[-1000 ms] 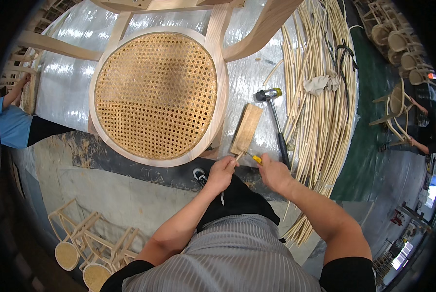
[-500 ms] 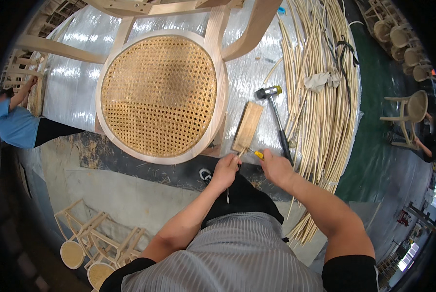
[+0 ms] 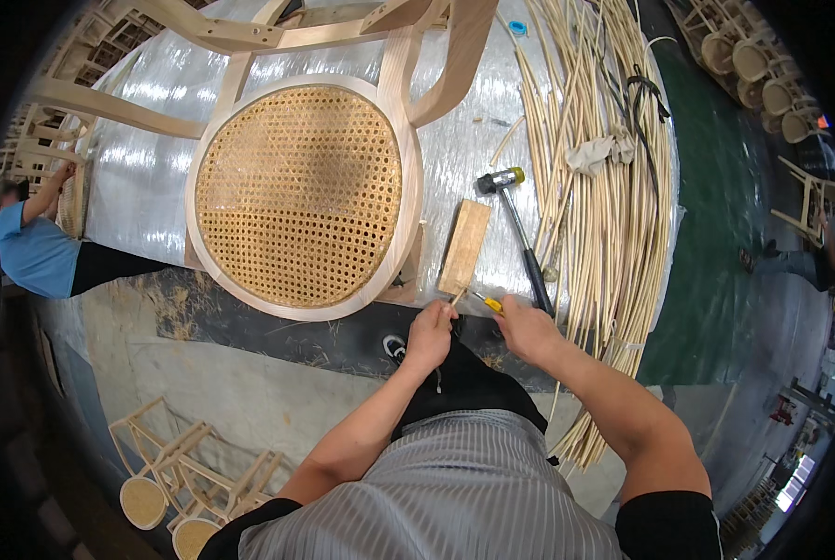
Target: The person secures a woven cane seat into a wooden chair frame using a hammer and a small metal block. They repeatedly tap the seat's edge to seat it firmly, then lift and reposition the chair before continuing to hammer the perimeter.
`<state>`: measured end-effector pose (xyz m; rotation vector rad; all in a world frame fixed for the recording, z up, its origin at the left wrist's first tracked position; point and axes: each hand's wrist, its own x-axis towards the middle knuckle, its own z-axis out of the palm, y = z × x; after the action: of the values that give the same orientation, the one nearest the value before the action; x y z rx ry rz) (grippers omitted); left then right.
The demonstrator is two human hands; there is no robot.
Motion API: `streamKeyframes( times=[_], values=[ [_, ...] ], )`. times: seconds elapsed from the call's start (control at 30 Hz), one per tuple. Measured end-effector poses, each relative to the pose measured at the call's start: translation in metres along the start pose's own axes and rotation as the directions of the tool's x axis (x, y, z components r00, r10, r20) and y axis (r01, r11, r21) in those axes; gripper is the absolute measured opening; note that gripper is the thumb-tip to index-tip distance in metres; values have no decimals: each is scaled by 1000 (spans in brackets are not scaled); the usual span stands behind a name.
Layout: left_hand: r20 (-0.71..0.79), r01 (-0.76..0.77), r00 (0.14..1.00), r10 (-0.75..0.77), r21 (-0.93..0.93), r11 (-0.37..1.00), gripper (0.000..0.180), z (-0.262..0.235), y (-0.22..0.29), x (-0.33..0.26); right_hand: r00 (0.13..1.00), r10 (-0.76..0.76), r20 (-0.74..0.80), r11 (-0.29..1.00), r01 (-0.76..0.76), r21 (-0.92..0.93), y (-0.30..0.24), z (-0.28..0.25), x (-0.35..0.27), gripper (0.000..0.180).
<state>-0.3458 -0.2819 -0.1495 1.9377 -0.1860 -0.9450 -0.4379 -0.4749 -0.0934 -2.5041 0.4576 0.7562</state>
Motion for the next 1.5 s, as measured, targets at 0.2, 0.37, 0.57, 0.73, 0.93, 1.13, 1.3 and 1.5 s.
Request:
streamKeyframes(
  times=[0.2,0.37,0.57,0.73,0.93,1.13,1.3,1.5],
  values=[
    [-44,-60,997,61,17,998,30,4,-8,2,998,55,42,998,-54,-14,3,-1,-6,28],
    [36,-48,998,47,34,998,29,-4,-5,9,996,84,17,996,-84,-13,2,9,-1,28],
    [94,-64,993,73,-95,993,24,-7,-7,9,997,75,-22,997,-74,23,8,13,2,29],
    [131,-169,968,214,-289,942,11,-22,-7,-14,994,-7,-112,797,73,600,18,21,-11,30],
    [118,-148,971,206,-380,913,12,-53,22,-55,911,219,-350,797,40,603,4,-10,-1,49],
    [138,-85,979,148,-382,920,24,-92,66,-74,590,-167,-790,953,301,23,-4,-50,9,51],
    [181,-123,966,186,-312,942,30,-126,104,-79,862,-312,-401,519,508,688,-105,-98,-8,25],
    [45,-305,951,306,-35,952,28,-157,110,-92,843,-235,-483,328,537,777,-131,-127,9,14]
  ],
)
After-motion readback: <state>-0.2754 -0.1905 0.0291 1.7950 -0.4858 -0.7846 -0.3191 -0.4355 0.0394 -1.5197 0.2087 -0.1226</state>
